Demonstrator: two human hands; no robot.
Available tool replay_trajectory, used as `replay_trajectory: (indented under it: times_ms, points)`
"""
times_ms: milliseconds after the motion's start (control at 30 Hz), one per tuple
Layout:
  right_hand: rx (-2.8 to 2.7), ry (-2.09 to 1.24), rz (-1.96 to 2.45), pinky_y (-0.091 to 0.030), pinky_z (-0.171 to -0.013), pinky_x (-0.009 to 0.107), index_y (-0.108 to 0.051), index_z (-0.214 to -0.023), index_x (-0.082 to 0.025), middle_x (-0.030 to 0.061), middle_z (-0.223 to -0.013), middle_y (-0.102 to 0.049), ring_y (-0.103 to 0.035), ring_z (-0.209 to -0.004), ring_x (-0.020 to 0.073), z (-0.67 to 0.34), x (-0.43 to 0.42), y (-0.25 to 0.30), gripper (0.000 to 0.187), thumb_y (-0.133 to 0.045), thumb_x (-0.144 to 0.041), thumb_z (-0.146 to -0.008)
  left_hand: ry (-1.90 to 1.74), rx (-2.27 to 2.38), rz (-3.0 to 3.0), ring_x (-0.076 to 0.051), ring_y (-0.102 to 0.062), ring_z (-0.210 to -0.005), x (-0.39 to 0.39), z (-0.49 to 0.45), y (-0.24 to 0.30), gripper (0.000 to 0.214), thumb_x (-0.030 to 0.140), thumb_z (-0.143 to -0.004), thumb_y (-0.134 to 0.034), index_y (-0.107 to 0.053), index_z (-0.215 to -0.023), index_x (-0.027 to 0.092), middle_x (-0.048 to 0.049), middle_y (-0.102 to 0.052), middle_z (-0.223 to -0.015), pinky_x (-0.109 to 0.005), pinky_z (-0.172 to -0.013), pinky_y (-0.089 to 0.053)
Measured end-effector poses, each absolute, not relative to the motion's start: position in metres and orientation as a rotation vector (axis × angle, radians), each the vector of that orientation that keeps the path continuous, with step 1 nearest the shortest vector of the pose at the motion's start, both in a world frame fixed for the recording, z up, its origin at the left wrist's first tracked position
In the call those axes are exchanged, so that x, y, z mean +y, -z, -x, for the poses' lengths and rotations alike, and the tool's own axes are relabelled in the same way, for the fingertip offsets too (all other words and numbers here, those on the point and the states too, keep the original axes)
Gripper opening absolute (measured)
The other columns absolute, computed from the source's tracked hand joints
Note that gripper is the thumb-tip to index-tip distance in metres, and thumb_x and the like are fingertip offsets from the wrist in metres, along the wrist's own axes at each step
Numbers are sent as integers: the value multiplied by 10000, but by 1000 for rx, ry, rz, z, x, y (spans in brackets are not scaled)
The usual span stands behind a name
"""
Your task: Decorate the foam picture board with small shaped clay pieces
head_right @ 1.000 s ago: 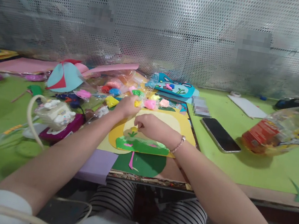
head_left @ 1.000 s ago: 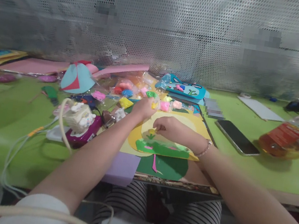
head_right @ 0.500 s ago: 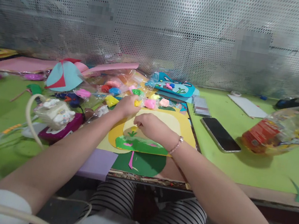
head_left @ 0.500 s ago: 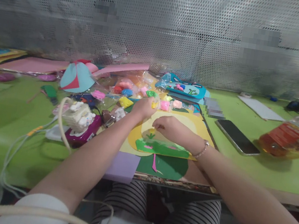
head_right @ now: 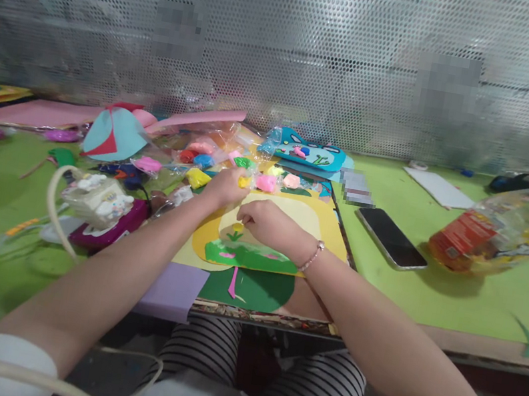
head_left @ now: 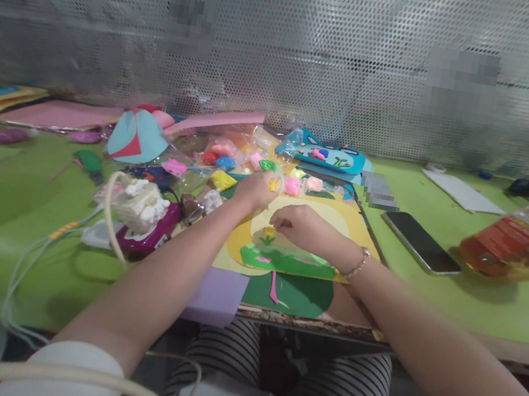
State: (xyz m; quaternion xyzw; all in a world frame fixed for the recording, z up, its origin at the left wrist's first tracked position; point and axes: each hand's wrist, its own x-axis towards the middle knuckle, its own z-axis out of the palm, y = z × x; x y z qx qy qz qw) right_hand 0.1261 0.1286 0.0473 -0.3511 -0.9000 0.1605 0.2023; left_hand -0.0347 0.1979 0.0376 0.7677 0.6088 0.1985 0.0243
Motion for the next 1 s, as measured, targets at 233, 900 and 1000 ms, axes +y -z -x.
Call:
replay_trajectory:
  times_ms: [233,900,1000]
  points:
    - [-2530,-428,987,-449,-678,226,-695,-851,-163,40,-837,-711,-622,-728,132,-126,129,-46,272,-494,-17,-739,-625,1878,-2357,-277,-617,-977,198,35,-36,304,340,-755,-543,-592,-1019,195,-127,-671,-1019,-345,-779,-458]
    - [-2795,-29,1000,-397,-685,278,-675,-919,-142,91,-886,-677,-582,-788,180,-130,126,-52,253,-453,-63,-827,-616,1864,-2395,-262,-618,-925,200,35,-35,257,304,-759,-529,-596,-977,188,-105,-670,-949,-335,-754,-458]
    - [-2838,71,1028,-379,-661,287,-686,-888,-129,106,-866,-658,-569,-765,182,-130,120,-59,255,-441,-87,-830,-625,1856,-2405,-266,-622,-913,200,34,-35,256,299,-766,-521,-599,-980,181,-111,-672,-940,-341,-753,-460]
